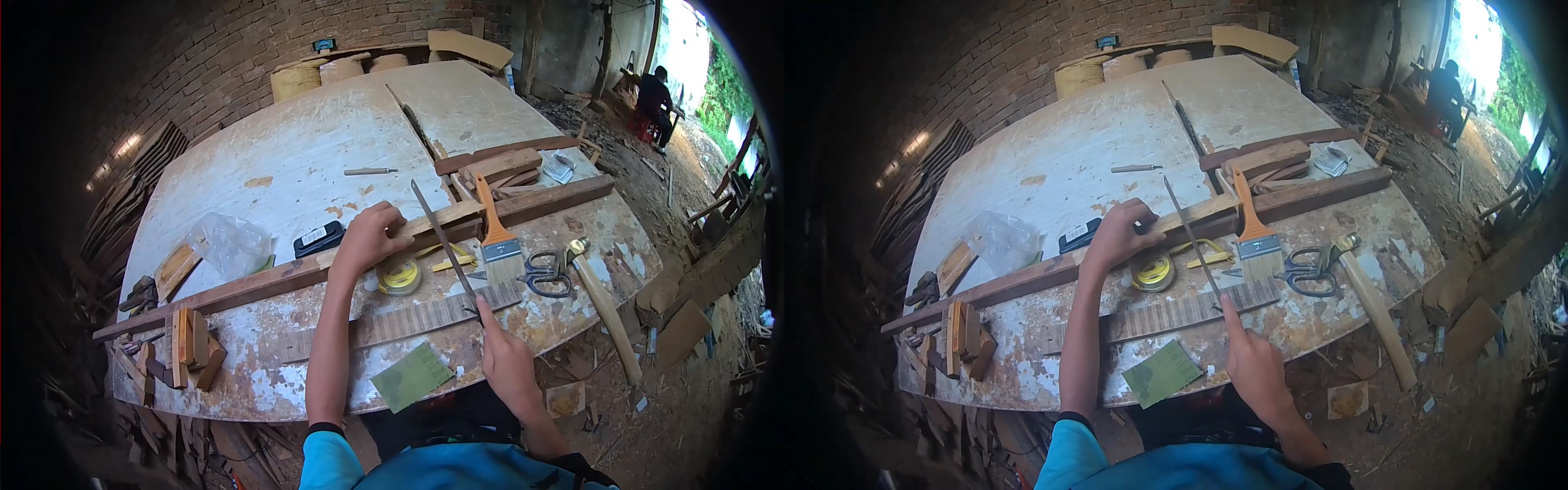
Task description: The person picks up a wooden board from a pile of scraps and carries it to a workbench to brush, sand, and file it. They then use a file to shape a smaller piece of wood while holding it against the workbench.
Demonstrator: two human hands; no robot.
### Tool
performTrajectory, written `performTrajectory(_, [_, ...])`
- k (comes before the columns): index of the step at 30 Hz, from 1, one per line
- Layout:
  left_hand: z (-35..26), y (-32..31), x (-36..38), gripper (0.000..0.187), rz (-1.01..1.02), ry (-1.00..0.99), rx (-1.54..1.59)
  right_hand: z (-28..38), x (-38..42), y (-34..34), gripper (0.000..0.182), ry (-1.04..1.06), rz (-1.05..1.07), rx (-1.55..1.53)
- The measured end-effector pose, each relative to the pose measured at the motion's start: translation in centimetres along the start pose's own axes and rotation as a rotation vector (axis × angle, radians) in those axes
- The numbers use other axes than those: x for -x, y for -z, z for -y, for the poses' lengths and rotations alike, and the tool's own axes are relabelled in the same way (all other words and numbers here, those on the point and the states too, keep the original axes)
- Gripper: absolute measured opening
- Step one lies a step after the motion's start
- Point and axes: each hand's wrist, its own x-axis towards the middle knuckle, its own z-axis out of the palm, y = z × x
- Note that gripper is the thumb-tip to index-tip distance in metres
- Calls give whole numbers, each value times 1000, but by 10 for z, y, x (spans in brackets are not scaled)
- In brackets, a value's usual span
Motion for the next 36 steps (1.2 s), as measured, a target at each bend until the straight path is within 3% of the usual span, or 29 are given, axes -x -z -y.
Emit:
performTrajectory(12, [-3,-3,-1,34,28,70,38,4,-33,-17,55,25,42,-18])
performTrajectory(15, [-4,-2,0,34,28,117,-47,3,-46,-29,54,-1,35,-48])
performTrajectory(21, [3,-5,-1,36,50,73,-182,5,-70,-42,67,41,57,37])
performTrajectory(24, [6,-9,0,42,21,36,-212,4,-78,-45,69,38,56,82])
performTrajectory(27, [-2,-12,-3,53,163,117,-410,2,-83,-49,67,32,20,83])
performTrajectory(30, [-7,-15,-2,60,150,120,-471,6,-90,-49,65,0,63,70])
performTrajectory(36, [-10,-22,-2,59,99,160,-510,2,-116,-61,65,79,-16,24])
